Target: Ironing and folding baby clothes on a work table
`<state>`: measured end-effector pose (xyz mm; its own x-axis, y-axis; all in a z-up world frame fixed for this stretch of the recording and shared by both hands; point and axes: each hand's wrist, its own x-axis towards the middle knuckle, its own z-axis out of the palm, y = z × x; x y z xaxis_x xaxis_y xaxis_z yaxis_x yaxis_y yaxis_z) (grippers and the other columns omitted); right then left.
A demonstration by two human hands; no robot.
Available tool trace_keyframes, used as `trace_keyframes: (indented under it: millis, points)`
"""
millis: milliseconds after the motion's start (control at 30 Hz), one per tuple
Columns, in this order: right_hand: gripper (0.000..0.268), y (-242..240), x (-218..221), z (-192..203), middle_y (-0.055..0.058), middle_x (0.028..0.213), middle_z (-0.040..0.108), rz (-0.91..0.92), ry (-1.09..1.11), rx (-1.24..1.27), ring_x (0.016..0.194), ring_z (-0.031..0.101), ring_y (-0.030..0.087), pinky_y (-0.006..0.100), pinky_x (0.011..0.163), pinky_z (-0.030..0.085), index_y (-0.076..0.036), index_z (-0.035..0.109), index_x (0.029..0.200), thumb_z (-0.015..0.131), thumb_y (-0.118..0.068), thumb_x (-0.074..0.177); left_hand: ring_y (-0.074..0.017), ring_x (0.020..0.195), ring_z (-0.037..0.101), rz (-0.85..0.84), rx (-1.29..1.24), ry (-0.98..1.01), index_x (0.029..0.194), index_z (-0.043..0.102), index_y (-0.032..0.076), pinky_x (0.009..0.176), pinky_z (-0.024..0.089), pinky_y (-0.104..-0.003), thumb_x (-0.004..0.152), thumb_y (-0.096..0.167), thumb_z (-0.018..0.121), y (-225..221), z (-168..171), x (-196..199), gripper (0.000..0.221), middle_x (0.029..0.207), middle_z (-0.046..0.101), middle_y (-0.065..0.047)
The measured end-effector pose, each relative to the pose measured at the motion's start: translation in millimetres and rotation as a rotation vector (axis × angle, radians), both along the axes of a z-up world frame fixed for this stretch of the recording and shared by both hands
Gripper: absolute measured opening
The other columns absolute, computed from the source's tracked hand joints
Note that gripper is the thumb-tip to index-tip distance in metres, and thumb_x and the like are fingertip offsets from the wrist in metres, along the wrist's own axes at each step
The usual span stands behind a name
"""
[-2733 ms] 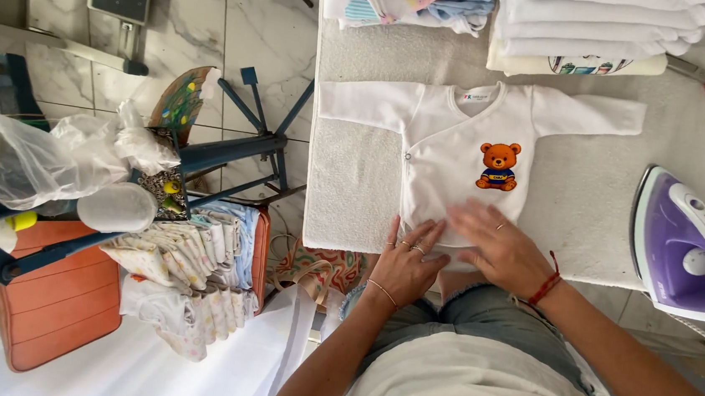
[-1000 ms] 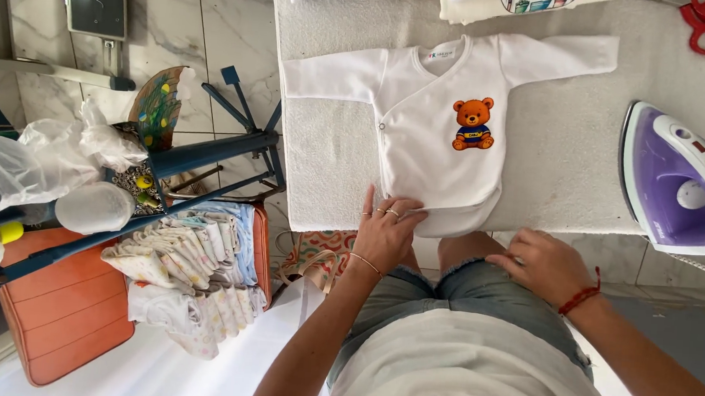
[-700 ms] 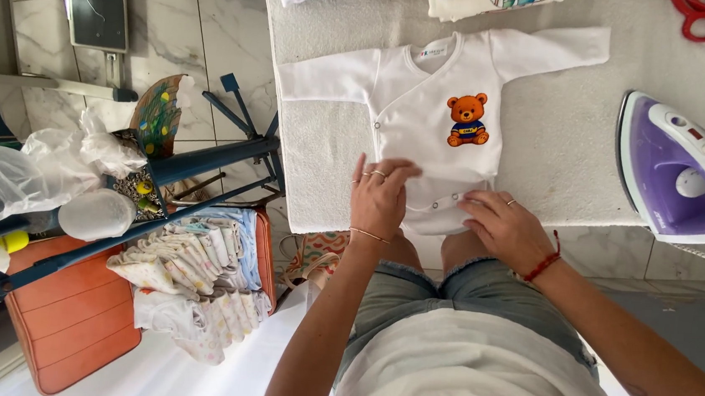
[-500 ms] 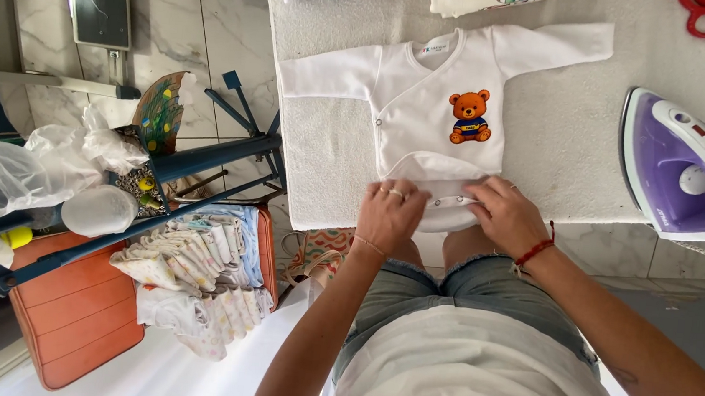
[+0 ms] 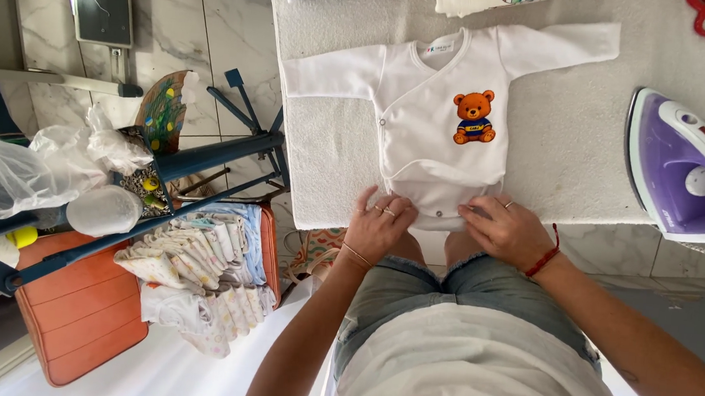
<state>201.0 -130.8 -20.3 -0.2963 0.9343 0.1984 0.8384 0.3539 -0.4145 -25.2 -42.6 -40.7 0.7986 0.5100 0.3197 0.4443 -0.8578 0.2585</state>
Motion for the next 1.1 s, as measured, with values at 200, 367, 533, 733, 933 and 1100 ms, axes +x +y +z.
trace_keyframes:
  millis: [200, 367, 533, 733, 933, 1100]
  points:
    - [0.023, -10.6, -2.6, -20.4, 0.004, 0.094, 0.046, 0.083, -0.269, 0.075, 0.067, 0.047, 0.018, 0.03, 0.058, 0.041, -0.015, 0.051, 0.104, 0.051, -0.019, 0.081, -0.014, 0.085, 0.049, -0.051, -0.012, 0.009, 0.089, 0.051, 0.023, 0.094, 0.03, -0.038, 0.085, 0.018, 0.047, -24.6, 12.7, 12.8, 0.008, 0.094, 0.049, 0.0]
    - [0.026, -8.5, -7.5, -27.5, 0.004, 0.089, 0.043, 0.013, -0.258, 0.08, 0.068, 0.044, 0.019, 0.031, 0.058, 0.039, -0.015, 0.05, 0.105, 0.05, -0.013, 0.079, -0.0144, 0.071, 0.048, -0.041, -0.039, -0.05, 0.086, 0.051, 0.022, 0.084, 0.036, -0.032, 0.086, 0.021, 0.047, -15.0, -4.6, 23.0, 0.005, 0.078, 0.046, 0.0]
    - [0.034, -0.6, -12.3, -13.3, 0.005, 0.094, 0.047, -0.046, -0.096, 0.056, 0.073, 0.046, 0.021, 0.032, 0.06, 0.037, -0.013, 0.051, 0.108, 0.056, -0.023, 0.076, -0.0144, 0.063, 0.049, -0.067, -0.126, -0.144, 0.091, 0.054, 0.019, 0.071, 0.042, -0.028, 0.088, 0.016, 0.045, 0.1, 14.0, 25.7, 0.011, 0.074, 0.045, 0.0]
    - [0.018, 2.3, -14.4, -6.1, 0.003, 0.086, 0.048, -0.136, -0.059, 0.117, 0.071, 0.048, 0.02, 0.031, 0.063, 0.038, -0.011, 0.055, 0.099, 0.053, -0.011, 0.081, -0.0096, 0.056, 0.055, -0.016, -0.128, -0.12, 0.094, 0.055, 0.02, 0.069, 0.045, -0.022, 0.085, 0.023, 0.052, -1.1, 12.1, 22.0, 0.009, 0.068, 0.051, 0.004]
    - [0.008, 0.9, -11.6, 17.3, -0.002, 0.074, 0.049, -0.097, 0.033, -0.018, 0.067, 0.053, 0.016, 0.03, 0.07, 0.038, -0.016, 0.059, 0.089, 0.055, -0.02, 0.083, -0.0101, 0.061, 0.055, -0.026, -0.227, -0.14, 0.084, 0.056, 0.022, 0.07, 0.042, -0.023, 0.084, 0.028, 0.052, -5.6, 25.4, 24.6, 0.007, 0.065, 0.053, 0.005]
    - [0.009, 0.3, -17.3, 17.8, -0.004, 0.081, 0.058, -0.362, 0.238, -0.36, 0.079, 0.057, 0.018, 0.031, 0.071, 0.038, -0.019, 0.063, 0.084, 0.058, -0.026, 0.081, -0.0163, 0.074, 0.052, 0.074, -0.318, -0.122, 0.081, 0.056, 0.024, 0.069, 0.039, -0.028, 0.084, 0.033, 0.053, -12.4, 30.2, 33.7, 0.01, 0.081, 0.053, 0.003]
